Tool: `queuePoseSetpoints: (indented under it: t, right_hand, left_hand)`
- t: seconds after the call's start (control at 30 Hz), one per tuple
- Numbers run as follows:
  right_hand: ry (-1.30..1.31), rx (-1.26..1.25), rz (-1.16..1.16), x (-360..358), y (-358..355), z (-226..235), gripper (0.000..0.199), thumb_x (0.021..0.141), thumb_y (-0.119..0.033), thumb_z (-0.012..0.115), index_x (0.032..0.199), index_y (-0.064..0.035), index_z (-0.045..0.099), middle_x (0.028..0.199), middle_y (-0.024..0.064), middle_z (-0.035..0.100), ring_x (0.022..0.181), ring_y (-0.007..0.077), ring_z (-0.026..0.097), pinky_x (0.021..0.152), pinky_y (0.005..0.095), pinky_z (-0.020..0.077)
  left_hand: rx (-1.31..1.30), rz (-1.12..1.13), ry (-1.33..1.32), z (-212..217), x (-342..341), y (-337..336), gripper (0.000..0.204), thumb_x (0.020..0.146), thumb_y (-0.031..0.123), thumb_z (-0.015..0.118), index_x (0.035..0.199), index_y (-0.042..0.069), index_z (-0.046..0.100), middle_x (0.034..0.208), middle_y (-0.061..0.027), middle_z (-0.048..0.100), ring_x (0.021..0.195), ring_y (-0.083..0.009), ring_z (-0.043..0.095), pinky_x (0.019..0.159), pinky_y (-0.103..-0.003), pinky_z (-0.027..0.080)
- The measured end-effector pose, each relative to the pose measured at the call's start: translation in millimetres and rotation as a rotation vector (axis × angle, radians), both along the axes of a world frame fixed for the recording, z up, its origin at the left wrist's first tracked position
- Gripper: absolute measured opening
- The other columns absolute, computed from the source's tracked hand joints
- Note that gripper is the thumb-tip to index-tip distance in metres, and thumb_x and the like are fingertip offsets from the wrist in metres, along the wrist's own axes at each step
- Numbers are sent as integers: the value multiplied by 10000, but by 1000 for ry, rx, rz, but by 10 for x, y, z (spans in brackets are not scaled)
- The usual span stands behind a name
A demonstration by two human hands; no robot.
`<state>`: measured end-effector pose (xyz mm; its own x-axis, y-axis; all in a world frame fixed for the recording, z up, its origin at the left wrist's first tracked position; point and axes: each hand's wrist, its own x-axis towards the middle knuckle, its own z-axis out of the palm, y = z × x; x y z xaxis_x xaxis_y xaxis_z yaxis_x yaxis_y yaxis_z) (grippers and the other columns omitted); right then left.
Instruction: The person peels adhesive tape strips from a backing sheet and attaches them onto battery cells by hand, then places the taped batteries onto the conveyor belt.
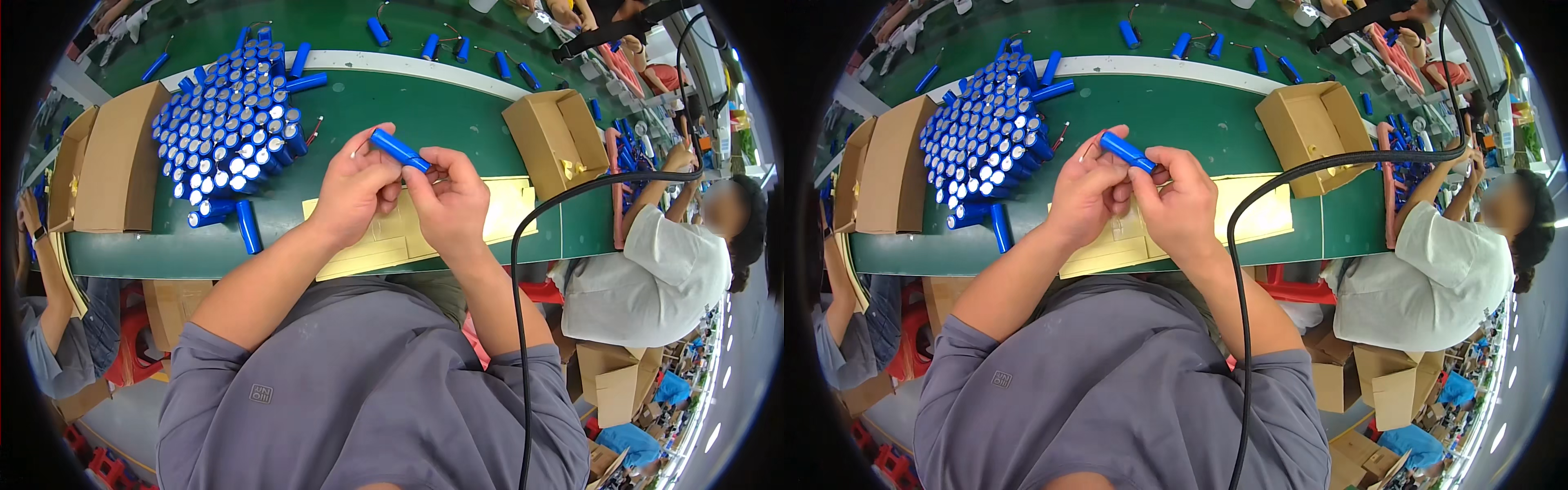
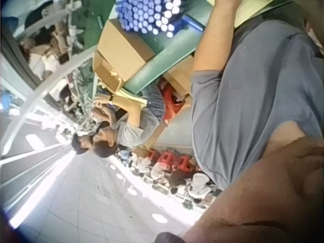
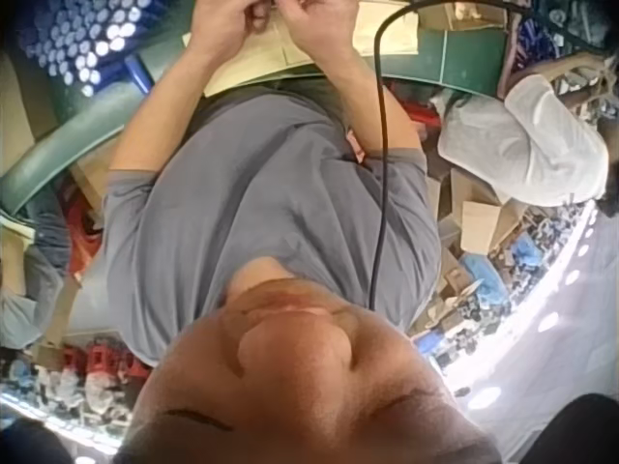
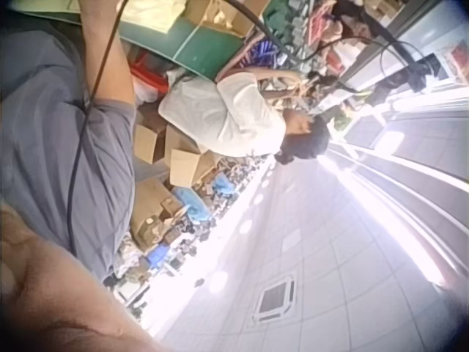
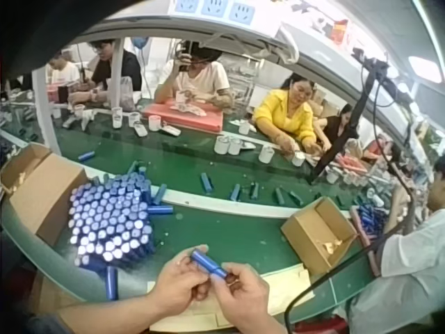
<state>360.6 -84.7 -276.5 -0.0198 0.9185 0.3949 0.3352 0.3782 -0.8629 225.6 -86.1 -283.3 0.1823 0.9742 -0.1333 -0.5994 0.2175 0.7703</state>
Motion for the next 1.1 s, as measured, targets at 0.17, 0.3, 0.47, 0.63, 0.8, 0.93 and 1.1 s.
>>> queuePoseSetpoints:
  t: [0.17, 0.3, 0.47, 0.63, 0.8, 0.93, 1.1]
  right_hand:
    - [50, 11, -22, -18, -33, -15, 189, 738, -26, 696, 891, 9, 590, 807, 90, 607, 628, 126, 597, 496, 228, 476]
    - [5, 36, 40, -38, -117, 31, 193, 735, -16, 695, 890, 12, 583, 807, 89, 605, 631, 127, 597, 483, 222, 464]
    - [-8, 121, 90, -4, -146, -35, 206, 735, 4, 687, 910, 6, 577, 820, 93, 601, 647, 117, 602, 455, 213, 449]
    - [-540, -4, 206, 184, -419, -137, 281, 702, -88, 716, 938, -15, 582, 853, 104, 572, 766, 252, 582, 629, 351, 485]
    - [-709, 124, 320, 206, -565, -109, 208, 686, -79, 683, 880, -74, 609, 894, 49, 544, 787, 263, 498, 696, 374, 385]
    - [-568, 84, 347, 244, -486, -194, 177, 677, -70, 683, 836, -88, 606, 843, 41, 545, 801, 256, 498, 695, 366, 364]
    - [-518, 65, 375, 365, -514, -156, 166, 688, -40, 672, 833, -71, 598, 816, 58, 552, 759, 235, 513, 685, 345, 388]
  left_hand:
    - [20, -28, -35, 64, -17, -13, 469, 881, 208, 581, 1251, 21, 364, 749, -5, 506, 531, -57, 417, 417, -212, 283]
    - [-41, 42, 8, 73, -23, 8, 274, 891, 226, 569, 1067, 21, 521, 625, 10, 484, 461, -45, 368, 391, -212, 247]
    - [-43, 59, 66, 5, -35, 24, 272, 929, 296, 490, 996, 41, 555, 580, 7, 461, 434, -60, 345, 388, -221, 242]
    - [-69, 168, 20, -122, -8, 55, 296, 938, 317, 462, 968, 35, 548, 574, -6, 459, 434, -71, 355, 386, -228, 260]
    - [37, 184, 92, -140, 15, 35, 285, 945, 308, 461, 952, 35, 542, 567, -14, 457, 439, -71, 367, 398, -220, 272]
    - [24, 173, 79, -130, 12, 33, 286, 944, 312, 467, 964, 37, 545, 577, -13, 465, 449, -69, 375, 406, -217, 277]
    - [68, 155, 82, -152, 30, 31, 294, 946, 327, 458, 977, 49, 551, 594, -12, 479, 455, -66, 376, 411, -214, 279]
